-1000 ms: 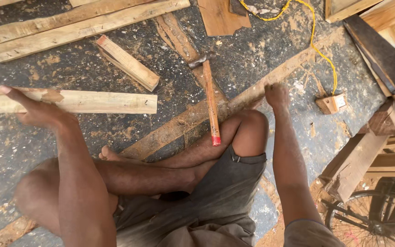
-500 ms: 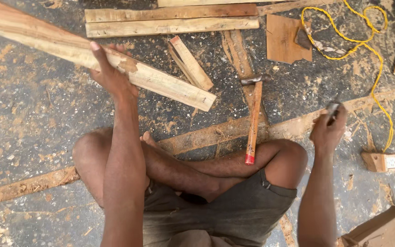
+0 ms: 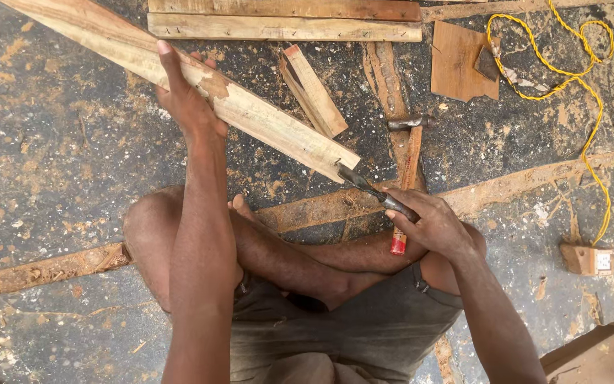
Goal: The person hammers nails into wooden planks and uses a chisel to shape wood while sitting on the floor.
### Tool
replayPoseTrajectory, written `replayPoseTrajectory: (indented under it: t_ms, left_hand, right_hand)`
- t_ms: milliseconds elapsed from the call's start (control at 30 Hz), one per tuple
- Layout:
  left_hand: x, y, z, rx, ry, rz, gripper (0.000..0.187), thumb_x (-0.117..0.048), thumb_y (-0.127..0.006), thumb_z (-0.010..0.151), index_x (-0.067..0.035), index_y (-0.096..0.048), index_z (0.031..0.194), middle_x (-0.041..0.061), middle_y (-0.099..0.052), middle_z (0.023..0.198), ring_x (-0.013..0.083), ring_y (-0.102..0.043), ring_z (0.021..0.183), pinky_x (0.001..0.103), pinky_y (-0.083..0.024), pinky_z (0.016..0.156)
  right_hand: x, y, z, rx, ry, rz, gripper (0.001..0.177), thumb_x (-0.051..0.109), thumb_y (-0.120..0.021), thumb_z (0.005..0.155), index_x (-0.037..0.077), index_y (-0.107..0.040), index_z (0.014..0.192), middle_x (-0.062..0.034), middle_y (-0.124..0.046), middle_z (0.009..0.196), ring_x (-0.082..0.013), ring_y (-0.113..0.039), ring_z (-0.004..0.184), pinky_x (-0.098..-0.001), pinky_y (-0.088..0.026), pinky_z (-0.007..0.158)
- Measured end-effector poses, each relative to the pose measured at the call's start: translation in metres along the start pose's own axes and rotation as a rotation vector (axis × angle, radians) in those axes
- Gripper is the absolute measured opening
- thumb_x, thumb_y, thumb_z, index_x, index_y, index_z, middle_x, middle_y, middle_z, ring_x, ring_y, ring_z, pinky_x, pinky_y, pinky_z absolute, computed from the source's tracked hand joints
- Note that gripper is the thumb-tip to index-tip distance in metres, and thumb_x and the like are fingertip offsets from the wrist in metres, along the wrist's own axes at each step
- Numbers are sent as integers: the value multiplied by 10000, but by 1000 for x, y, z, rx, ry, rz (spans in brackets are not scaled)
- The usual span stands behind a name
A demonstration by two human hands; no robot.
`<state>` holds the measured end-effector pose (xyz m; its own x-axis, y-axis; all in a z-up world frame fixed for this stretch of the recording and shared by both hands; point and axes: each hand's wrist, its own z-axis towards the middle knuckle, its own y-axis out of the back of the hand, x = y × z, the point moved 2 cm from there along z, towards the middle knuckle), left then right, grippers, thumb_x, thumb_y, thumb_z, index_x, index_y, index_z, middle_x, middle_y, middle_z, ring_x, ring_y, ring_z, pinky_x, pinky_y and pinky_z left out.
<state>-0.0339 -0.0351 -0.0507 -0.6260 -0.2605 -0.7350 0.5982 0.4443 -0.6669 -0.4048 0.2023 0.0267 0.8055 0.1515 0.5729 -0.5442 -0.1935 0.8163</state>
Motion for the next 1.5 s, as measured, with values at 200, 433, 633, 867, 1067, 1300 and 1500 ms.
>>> replayPoseTrajectory:
  t_ms: [200,433,633,867,1067,1300,1500]
  left_hand:
    - [1,1,3,26,7,31,832,-558,-815,808,85,-483,1219,160,-668,876,211,-757,697,343,-705,584]
    - [6,2,1,148,70,116,835,-592,-775,834,112,-504,1193,169,-691,899,216,-782,733,362,-727,586]
    - [-26,-5,-51,296,188,149,740,-536,-751,892,63,-467,1220,168,-684,918,242,-768,773,407,-723,658]
    - [-79,24,-151,524,487,-60,473,-280,-694,1022,-83,-439,1368,168,-687,1190,279,-711,1135,477,-671,892]
    - [-68,58,-193,551,549,-74,447,-163,-697,1069,-79,-455,1435,176,-632,1259,255,-662,1085,461,-640,856]
    - [-68,66,-195,621,309,159,476,-307,-655,1044,-24,-502,1394,203,-693,1233,302,-733,1107,500,-658,981]
    - [-59,77,-203,429,490,-27,516,-340,-614,1016,46,-521,1344,173,-649,1167,268,-710,1032,430,-660,797]
  right_hand:
    - [10,7,3,155,-153,-40,506,254,-772,869,131,-650,1345,-116,-751,1160,-224,-747,836,-366,-622,756]
    - [26,-1,-15,320,-281,207,475,244,-691,927,118,-646,1383,-106,-788,990,-150,-731,790,-317,-596,779]
    - [45,-33,-90,408,-442,432,431,264,-661,973,57,-658,1351,-64,-627,763,-118,-587,674,-304,-504,589]
    - [89,-87,-200,691,-619,810,478,312,-571,998,69,-568,1410,-12,-644,1003,-142,-566,866,-305,-491,753]
    - [90,-108,-245,841,-550,668,451,335,-529,988,75,-575,1354,-69,-666,1027,-178,-612,963,-319,-513,894]
    - [83,-119,-243,847,-443,755,460,372,-510,1003,71,-559,1346,-104,-728,1106,-221,-689,1050,-397,-567,916]
    - [93,-114,-234,870,-439,684,518,443,-511,970,70,-585,1322,-109,-769,1036,-220,-743,979,-404,-605,888]
